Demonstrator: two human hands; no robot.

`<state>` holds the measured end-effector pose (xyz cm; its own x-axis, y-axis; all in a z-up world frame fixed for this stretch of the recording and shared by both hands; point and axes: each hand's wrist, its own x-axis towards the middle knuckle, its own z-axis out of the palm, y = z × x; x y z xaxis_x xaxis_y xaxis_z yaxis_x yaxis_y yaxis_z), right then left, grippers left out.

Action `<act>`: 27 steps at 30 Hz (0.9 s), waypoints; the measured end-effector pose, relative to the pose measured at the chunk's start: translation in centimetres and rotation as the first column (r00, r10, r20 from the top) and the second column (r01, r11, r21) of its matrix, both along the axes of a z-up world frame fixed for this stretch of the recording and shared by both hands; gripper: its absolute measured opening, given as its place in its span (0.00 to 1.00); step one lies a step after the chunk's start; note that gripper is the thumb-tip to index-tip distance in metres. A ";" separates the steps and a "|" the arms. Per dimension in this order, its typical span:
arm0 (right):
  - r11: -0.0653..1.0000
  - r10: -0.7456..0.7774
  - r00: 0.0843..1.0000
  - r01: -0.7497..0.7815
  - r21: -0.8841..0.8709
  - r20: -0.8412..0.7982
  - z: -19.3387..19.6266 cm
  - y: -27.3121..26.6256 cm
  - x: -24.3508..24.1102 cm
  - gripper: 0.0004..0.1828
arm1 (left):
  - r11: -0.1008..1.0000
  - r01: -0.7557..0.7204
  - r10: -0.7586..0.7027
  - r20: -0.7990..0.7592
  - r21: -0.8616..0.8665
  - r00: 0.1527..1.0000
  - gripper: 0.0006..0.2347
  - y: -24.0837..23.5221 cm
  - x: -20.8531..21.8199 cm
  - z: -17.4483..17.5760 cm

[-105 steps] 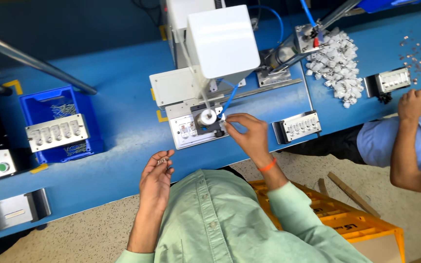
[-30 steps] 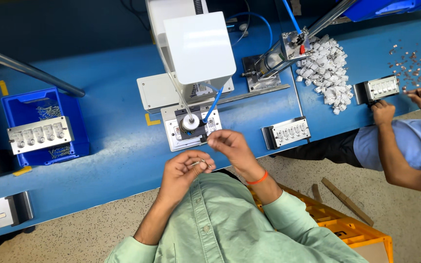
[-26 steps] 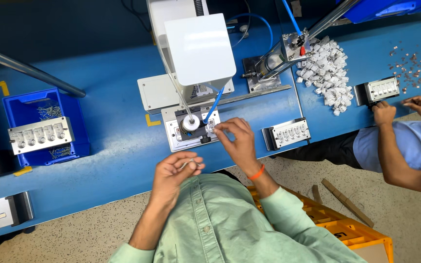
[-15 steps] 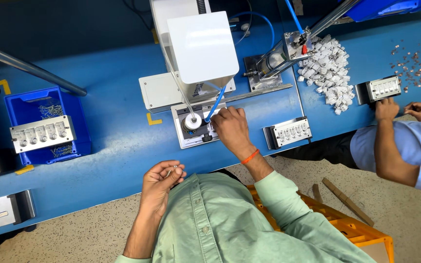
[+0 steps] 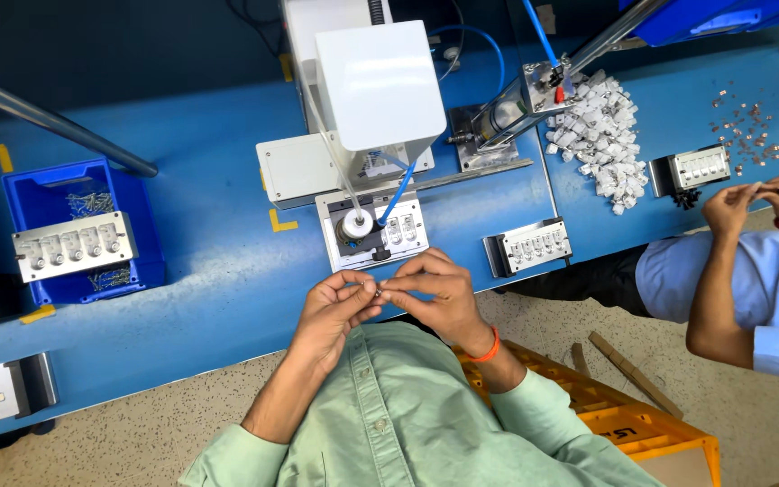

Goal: The person places small metal pins into a white plastic housing at a workstation, then uses a pneumatic press to secure them. They repeat this process for multiple units, moving finished assemblies to a blue bin.

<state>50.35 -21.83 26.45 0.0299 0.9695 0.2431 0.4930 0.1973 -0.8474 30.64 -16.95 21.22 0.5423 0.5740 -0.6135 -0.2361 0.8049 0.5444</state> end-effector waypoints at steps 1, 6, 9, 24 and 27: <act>1.000 -0.019 1.000 0.019 -0.004 0.011 0.0 0.0 0.0 0.10 | 1.000 0.012 -0.012 0.002 0.011 1.000 0.06 0.2 0.3 0.1; 1.000 0.020 0.999 -0.020 0.008 -0.029 -0.3 -0.1 0.7 0.10 | 0.998 0.059 -0.059 -0.006 0.019 0.998 0.06 0.4 1.0 0.3; 0.993 -0.033 0.981 0.011 -0.115 -0.193 -1.1 0.4 1.6 0.07 | 0.992 0.111 -0.106 -0.083 0.057 0.991 0.07 0.4 1.3 0.2; 0.983 -0.084 0.909 0.143 -0.115 0.409 -8.1 6.5 2.4 0.05 | 0.994 -0.104 0.107 -0.234 0.024 0.966 0.09 -3.2 -6.3 -3.2; 0.979 -0.151 0.914 0.190 -0.071 0.376 -7.8 5.9 2.4 0.04 | 0.989 -0.149 0.148 -0.245 0.013 0.958 0.09 -3.3 -6.9 -4.1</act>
